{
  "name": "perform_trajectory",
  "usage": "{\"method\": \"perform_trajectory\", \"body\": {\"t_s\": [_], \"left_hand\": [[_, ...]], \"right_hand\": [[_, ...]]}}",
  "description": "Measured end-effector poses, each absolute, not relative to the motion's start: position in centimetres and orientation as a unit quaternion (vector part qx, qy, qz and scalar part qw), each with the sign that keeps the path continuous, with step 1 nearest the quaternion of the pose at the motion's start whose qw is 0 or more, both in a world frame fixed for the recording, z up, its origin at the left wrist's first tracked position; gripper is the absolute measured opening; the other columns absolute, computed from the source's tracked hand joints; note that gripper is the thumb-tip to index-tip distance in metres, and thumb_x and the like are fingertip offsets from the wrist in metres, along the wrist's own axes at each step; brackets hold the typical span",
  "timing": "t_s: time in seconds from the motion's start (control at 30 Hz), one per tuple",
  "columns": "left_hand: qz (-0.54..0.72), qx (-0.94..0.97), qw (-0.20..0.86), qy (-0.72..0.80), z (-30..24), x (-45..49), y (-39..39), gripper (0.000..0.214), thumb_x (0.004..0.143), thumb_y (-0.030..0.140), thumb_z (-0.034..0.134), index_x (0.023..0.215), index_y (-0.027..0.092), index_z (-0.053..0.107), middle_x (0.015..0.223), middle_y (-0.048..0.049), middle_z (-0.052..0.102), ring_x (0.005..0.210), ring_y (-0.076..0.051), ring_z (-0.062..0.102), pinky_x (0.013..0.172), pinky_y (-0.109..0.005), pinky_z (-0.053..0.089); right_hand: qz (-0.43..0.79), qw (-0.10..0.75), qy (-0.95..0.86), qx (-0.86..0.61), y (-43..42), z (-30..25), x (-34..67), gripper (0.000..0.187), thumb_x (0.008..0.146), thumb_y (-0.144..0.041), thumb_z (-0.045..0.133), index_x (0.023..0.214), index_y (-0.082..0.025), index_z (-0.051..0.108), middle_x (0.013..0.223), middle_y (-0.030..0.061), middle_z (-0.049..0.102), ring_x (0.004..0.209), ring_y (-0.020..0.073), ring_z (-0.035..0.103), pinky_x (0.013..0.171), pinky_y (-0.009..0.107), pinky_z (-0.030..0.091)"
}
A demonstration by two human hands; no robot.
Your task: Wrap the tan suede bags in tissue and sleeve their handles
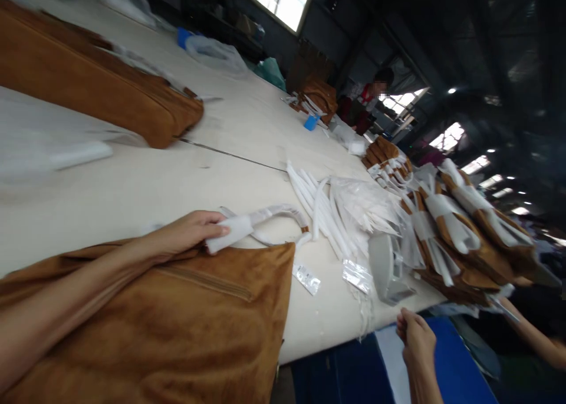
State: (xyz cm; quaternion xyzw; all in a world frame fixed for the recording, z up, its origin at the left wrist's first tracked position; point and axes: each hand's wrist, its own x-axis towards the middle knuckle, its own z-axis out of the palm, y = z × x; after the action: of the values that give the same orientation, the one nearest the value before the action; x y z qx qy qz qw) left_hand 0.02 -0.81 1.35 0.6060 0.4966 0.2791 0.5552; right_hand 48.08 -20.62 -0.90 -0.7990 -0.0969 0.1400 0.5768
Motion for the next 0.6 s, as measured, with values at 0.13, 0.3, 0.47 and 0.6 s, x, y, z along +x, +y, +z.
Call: {"method": "perform_trajectory", "body": {"t_s": [0.13, 0.3, 0.47, 0.6], "left_hand": [[0.293, 0.606, 0.587, 0.450, 1.6, -0.2, -1.2, 0.033, 0.065, 0.046, 0.070, 0.077, 0.015, 0.065, 0.062, 0.0004, 0.057, 0.060, -0.018, 0.053, 0.053, -0.025, 0.037], [0.305, 0.593, 0.598, 0.443, 0.9, -0.3, -1.5, 0.033, 0.068, 0.045, 0.068, 0.080, 0.015, 0.064, 0.065, -0.0005, 0.058, 0.060, -0.018, 0.054, 0.051, -0.025, 0.036], [0.314, 0.588, 0.608, 0.431, 0.3, -0.3, -1.4, 0.033, 0.069, 0.046, 0.068, 0.078, 0.015, 0.061, 0.063, 0.0004, 0.058, 0.057, -0.016, 0.053, 0.052, -0.025, 0.037], [0.326, 0.574, 0.618, 0.427, 0.0, -0.2, -1.5, 0.034, 0.070, 0.048, 0.066, 0.075, 0.016, 0.057, 0.059, 0.0007, 0.057, 0.055, -0.015, 0.052, 0.051, -0.024, 0.036]], "right_hand": [[0.313, 0.611, -0.256, -0.680, -17.3, 0.5, 40.1, 0.034, 0.054, -0.041, 0.086, 0.071, -0.020, 0.066, 0.057, -0.0019, 0.057, 0.054, 0.0121, 0.050, 0.048, 0.022, 0.042], [0.522, 0.557, -0.422, -0.489, -11.2, 3.7, 25.0, 0.031, 0.078, -0.044, 0.076, 0.070, -0.019, 0.059, 0.058, -0.0026, 0.054, 0.056, 0.0108, 0.046, 0.054, 0.022, 0.039], [0.588, 0.535, -0.421, -0.437, -7.6, 1.4, 16.7, 0.032, 0.081, -0.045, 0.074, 0.073, -0.019, 0.058, 0.060, -0.0025, 0.057, 0.056, 0.0103, 0.046, 0.054, 0.022, 0.037], [0.591, 0.527, -0.413, -0.449, -6.7, -1.0, 15.2, 0.036, 0.079, -0.048, 0.074, 0.068, -0.019, 0.055, 0.057, -0.0035, 0.055, 0.052, 0.0094, 0.044, 0.052, 0.022, 0.036]]}}
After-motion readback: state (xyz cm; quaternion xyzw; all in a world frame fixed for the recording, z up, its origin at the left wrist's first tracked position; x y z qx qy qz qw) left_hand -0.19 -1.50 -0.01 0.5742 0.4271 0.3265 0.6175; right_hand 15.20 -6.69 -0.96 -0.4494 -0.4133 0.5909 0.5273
